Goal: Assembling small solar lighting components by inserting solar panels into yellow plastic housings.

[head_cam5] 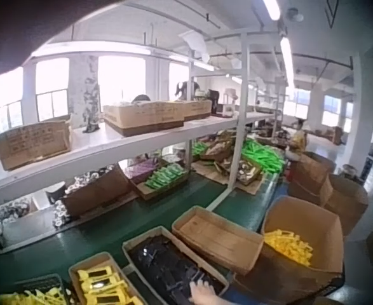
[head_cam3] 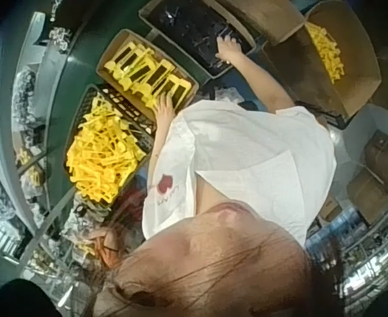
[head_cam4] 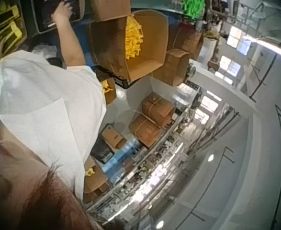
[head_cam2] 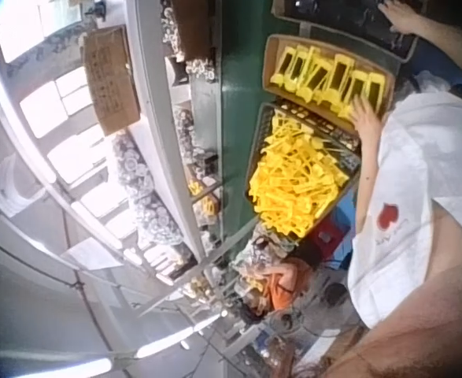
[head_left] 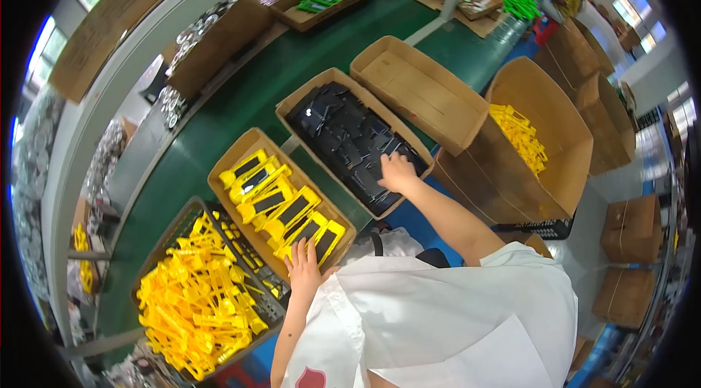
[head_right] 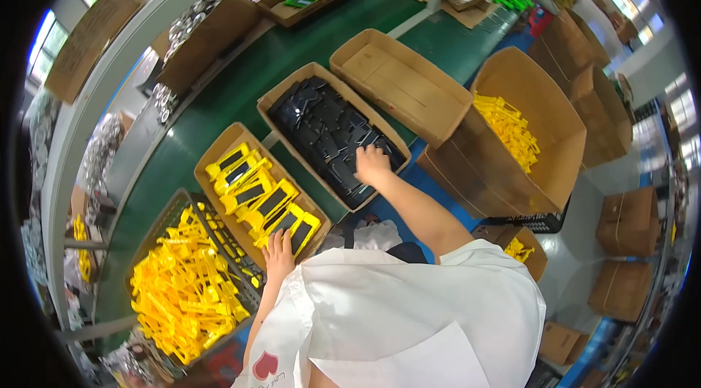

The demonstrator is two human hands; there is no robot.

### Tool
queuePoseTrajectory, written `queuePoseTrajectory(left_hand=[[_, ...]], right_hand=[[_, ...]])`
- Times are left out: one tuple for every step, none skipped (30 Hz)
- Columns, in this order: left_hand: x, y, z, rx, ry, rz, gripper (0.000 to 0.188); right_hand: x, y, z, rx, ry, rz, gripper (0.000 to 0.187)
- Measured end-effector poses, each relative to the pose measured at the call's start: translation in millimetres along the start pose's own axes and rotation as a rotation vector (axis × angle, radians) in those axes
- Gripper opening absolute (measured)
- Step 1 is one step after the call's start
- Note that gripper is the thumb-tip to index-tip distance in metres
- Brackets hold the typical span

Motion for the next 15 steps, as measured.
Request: queuePoseTrajectory(left_hand=[[-1,1,-2,0.051,-0.049,-0.067,0.081],[0,-2,-6,0.057,-0.063,-0.067,0.081],[1,-5,-11,0.066,-0.082,-0.066,0.081],[0,-6,-13,-0.001,-0.053,-0.064,0.076],[1,-5,-19,0.019,-0.076,-0.065,0.072],[3,-5,-25,0.037,-0.099,-0.068,0.069],[6,-7,-29,-0.001,-0.127,-0.052,0.063],[7,-8,-29,-0.010,-0.133,-0.039,0.062],[4,-10,-29,-0.021,-0.142,-0.032,0.062],[2,-11,-33,0.025,-0.184,-0.051,0.062],[1,-11,-38,0.026,-0.171,-0.036,0.063],[0,-11,-40,0.054,-0.169,-0.054,0.064],[0,-10,-40,0.039,-0.148,-0.059,0.066],[-1,-14,-35,0.024,-0.099,-0.074,0.069],[1,-9,-35,0.090,-0.102,-0.095,0.075]], right_hand=[[2,5,4,-0.094,-0.078,0.012,0.051],[4,9,6,-0.230,-0.112,0.070,0.045],[8,14,5,-0.280,-0.139,0.124,0.039],[10,11,5,-0.309,-0.160,0.142,0.033],[10,10,6,-0.346,-0.150,0.163,0.029],[8,15,7,-0.376,-0.109,0.129,0.032],[6,16,4,-0.400,-0.086,0.118,0.034],[6,20,4,-0.427,-0.063,0.102,0.036],[2,21,6,-0.423,-0.114,0.149,0.043],[-1,24,7,-0.390,-0.152,0.155,0.049],[0,21,9,-0.414,-0.168,0.177,0.050],[5,13,10,-0.448,-0.086,0.152,0.048],[6,13,13,-0.465,-0.023,0.072,0.049],[5,13,21,-0.457,-0.067,0.138,0.049],[1,16,26,-0.465,-0.100,0.143,0.046]])
Point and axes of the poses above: each hand's wrist, its own x-axis away from the middle knuckle, its own y-axis out of the palm, z = x × y, the point moved 9 cm from there along -x, towards the middle knuckle, and after that the axes turned 3 degrees about z, right-handed, at the moved point
